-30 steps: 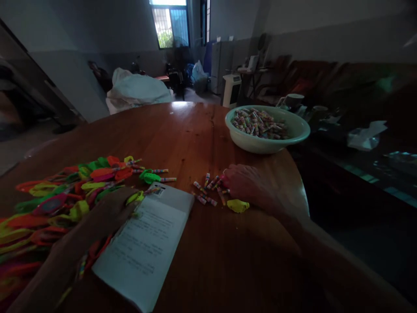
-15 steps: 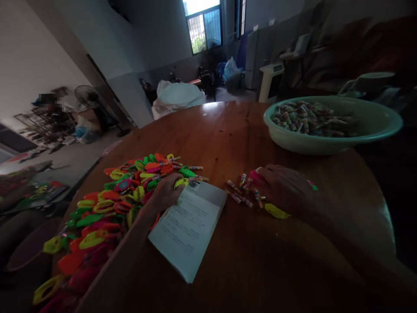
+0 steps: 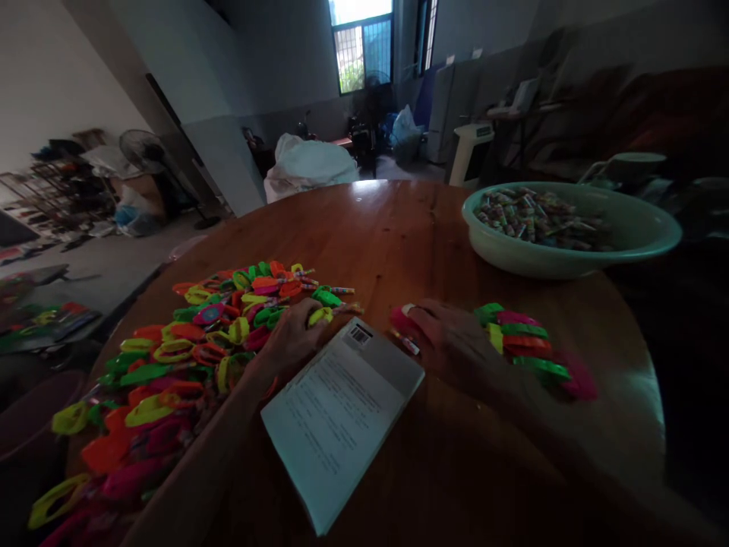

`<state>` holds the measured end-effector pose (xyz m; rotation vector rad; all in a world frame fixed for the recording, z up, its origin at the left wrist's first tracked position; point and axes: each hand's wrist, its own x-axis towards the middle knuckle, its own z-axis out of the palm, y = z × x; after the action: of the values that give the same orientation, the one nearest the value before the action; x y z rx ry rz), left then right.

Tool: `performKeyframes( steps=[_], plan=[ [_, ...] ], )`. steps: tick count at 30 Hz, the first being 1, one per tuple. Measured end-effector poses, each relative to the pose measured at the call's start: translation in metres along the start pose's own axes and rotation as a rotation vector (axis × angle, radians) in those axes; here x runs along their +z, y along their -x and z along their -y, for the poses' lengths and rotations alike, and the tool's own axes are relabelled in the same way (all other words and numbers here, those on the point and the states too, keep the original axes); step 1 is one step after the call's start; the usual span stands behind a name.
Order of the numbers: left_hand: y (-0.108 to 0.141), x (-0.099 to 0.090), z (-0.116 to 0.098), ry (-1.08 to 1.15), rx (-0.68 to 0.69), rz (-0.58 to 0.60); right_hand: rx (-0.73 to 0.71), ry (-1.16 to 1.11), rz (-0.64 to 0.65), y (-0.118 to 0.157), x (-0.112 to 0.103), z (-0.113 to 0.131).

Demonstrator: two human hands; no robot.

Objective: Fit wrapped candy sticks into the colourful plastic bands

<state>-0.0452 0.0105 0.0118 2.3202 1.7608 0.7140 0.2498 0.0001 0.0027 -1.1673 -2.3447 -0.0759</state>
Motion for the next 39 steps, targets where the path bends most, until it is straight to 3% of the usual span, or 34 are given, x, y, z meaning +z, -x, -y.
performKeyframes(
  steps=[3,7,10,12,14,16,19,22,26,31,39],
  plan=[
    [0.003,-0.001,0.009,-0.299,-0.064,-0.137,-0.083,0.044,0.026,-0.010,0.007,0.019],
    [0.006,-0.008,0.007,-0.487,-0.168,-0.175,-0.247,0.152,0.021,-0.021,0.025,0.048],
    [0.006,-0.014,-0.003,-0.451,-0.061,-0.225,-0.337,0.149,0.053,-0.021,0.038,0.066],
    [0.007,-0.015,-0.012,-0.286,0.051,-0.189,-0.362,0.096,0.089,-0.017,0.039,0.069],
    [0.008,-0.014,-0.018,-0.073,0.141,-0.087,-0.316,0.055,0.122,-0.014,0.032,0.063],
    [0.009,-0.011,-0.023,0.057,0.188,0.005,-0.164,0.090,0.162,-0.015,0.023,0.049],
    [0.011,-0.009,-0.028,0.064,0.220,0.065,0.107,0.204,0.259,-0.025,0.015,0.020],
    [0.013,-0.010,-0.034,0.008,0.250,0.111,0.225,0.228,0.387,-0.036,0.019,-0.003],
    [0.015,-0.004,-0.041,-0.077,0.245,0.192,0.238,0.216,0.447,-0.040,0.031,-0.015],
    [0.015,0.005,-0.039,-0.180,0.207,0.156,0.220,0.205,0.401,-0.036,0.035,-0.018],
    [0.013,-0.009,-0.029,-0.260,0.119,0.196,0.137,0.153,0.390,-0.031,0.036,-0.031]
  ],
)
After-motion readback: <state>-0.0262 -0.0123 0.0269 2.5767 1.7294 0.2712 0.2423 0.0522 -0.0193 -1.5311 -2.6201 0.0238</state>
